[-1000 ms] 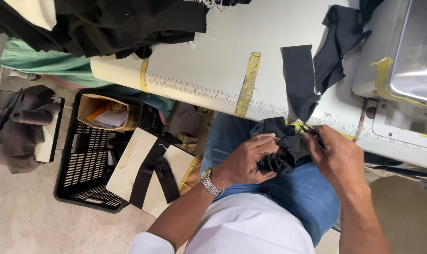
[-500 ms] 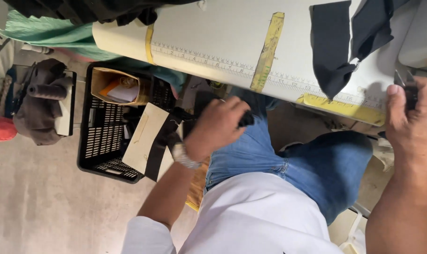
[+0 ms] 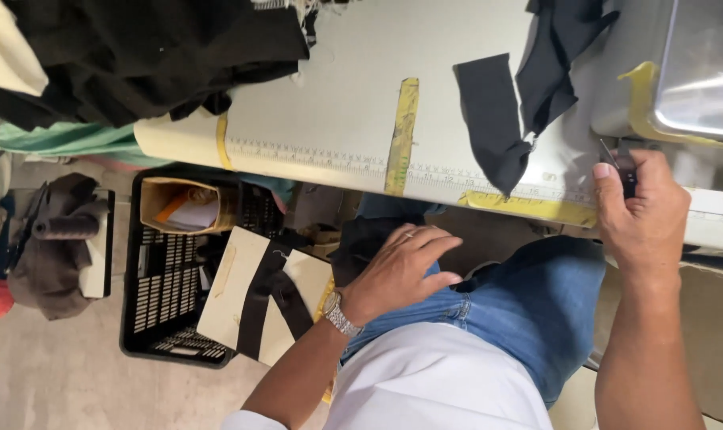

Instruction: Trimming and cutting small black fabric pieces using hand-held thread snips at a factory workstation.

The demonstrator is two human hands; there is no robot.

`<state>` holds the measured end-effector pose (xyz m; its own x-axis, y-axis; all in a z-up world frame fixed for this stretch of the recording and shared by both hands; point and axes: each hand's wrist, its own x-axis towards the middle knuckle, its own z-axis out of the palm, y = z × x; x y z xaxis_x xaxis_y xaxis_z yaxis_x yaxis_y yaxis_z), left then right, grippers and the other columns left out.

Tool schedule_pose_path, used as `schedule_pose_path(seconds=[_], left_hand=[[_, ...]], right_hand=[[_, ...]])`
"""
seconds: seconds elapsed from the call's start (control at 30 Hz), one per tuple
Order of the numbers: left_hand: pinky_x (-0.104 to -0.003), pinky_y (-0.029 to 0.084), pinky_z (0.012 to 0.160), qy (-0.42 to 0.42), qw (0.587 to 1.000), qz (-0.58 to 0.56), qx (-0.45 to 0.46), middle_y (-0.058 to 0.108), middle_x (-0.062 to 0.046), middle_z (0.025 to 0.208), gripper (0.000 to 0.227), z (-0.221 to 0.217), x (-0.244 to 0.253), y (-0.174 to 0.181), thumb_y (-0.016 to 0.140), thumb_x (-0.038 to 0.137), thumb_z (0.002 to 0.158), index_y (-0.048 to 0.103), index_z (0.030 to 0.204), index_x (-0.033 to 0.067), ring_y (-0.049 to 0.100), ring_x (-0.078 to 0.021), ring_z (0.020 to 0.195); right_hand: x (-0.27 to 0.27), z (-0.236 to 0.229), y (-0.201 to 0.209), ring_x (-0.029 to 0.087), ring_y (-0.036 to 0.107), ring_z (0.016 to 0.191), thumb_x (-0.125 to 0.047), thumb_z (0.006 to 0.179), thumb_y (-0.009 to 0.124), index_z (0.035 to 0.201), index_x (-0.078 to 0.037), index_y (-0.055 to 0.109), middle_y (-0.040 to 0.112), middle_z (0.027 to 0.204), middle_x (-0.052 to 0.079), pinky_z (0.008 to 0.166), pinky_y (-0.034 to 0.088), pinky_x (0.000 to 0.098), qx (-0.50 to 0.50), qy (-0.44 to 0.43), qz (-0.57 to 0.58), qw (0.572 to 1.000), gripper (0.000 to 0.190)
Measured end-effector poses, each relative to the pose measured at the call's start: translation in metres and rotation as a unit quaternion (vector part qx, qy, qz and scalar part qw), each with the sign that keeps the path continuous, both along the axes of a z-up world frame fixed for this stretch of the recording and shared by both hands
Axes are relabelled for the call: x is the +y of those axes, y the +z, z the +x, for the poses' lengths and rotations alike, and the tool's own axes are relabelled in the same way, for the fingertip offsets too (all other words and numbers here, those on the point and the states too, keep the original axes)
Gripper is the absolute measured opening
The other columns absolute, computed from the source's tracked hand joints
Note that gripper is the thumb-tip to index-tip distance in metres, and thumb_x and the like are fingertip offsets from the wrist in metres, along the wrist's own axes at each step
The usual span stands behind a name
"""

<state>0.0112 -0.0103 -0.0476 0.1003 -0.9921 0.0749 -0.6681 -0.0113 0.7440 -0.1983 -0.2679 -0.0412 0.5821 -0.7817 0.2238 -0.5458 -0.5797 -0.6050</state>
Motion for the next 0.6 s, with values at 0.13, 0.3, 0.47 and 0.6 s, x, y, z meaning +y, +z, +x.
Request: schedule_pose_path(seconds=[0.13,0.3,0.47,0.6], left_hand=[[-0.042,0.057,0.092,0.018,0.977,-0.209,0.031,0.068,-0.016,0.109,0.024,-0.005,-0.053,0.061,0.069,0.013,0.1,0.067,0.118,-0.0015,0.068,-0.0301,0.101],[-0.06,0.037,0.123,0.138,0.962,-0.128,-0.195,0.051,-0.016,0.148,0.049,0.001,-0.135,0.021,0.081,0.03,0.087,0.063,0.127,0.0098,0.04,-0.036,0.149],[-0.066,0.031,0.123,0.064,0.987,-0.15,-0.004,0.065,-0.004,0.11,0.012,0.002,-0.09,0.046,0.058,0.015,0.1,0.06,0.11,0.0101,0.055,-0.0263,0.111],[-0.038,0.05,0.088,0.067,0.974,-0.117,0.18,0.067,-0.006,0.095,0.014,-0.003,-0.046,0.076,0.055,0.02,0.103,0.059,0.105,0.0066,0.065,-0.0263,0.09]], right_hand=[[0.003,0.006,0.005,0.028,0.057,0.085,-0.016,0.12,0.067,0.127,0.006,0.063,0.064,0.098,0.013,0.078,0.046,0.0416,-0.012,-0.016,0.003,1.0,0.024],[0.015,0.006,0.025,0.032,0.06,0.094,-0.02,0.118,0.055,0.128,0.004,0.062,0.066,0.107,0.016,0.079,0.045,0.0443,0.006,-0.012,0.032,0.999,0.027],[0.045,-0.02,0.034,0.033,0.065,0.101,-0.013,0.112,0.061,0.128,0.005,0.068,0.07,0.112,0.018,0.091,0.047,0.0414,0.047,0.019,0.01,0.999,0.026],[0.077,-0.014,0.033,0.023,0.073,0.091,-0.022,0.1,0.071,0.124,-0.007,0.072,0.077,0.111,0.009,0.083,0.057,0.0352,0.1,0.119,-0.037,0.987,0.028]])
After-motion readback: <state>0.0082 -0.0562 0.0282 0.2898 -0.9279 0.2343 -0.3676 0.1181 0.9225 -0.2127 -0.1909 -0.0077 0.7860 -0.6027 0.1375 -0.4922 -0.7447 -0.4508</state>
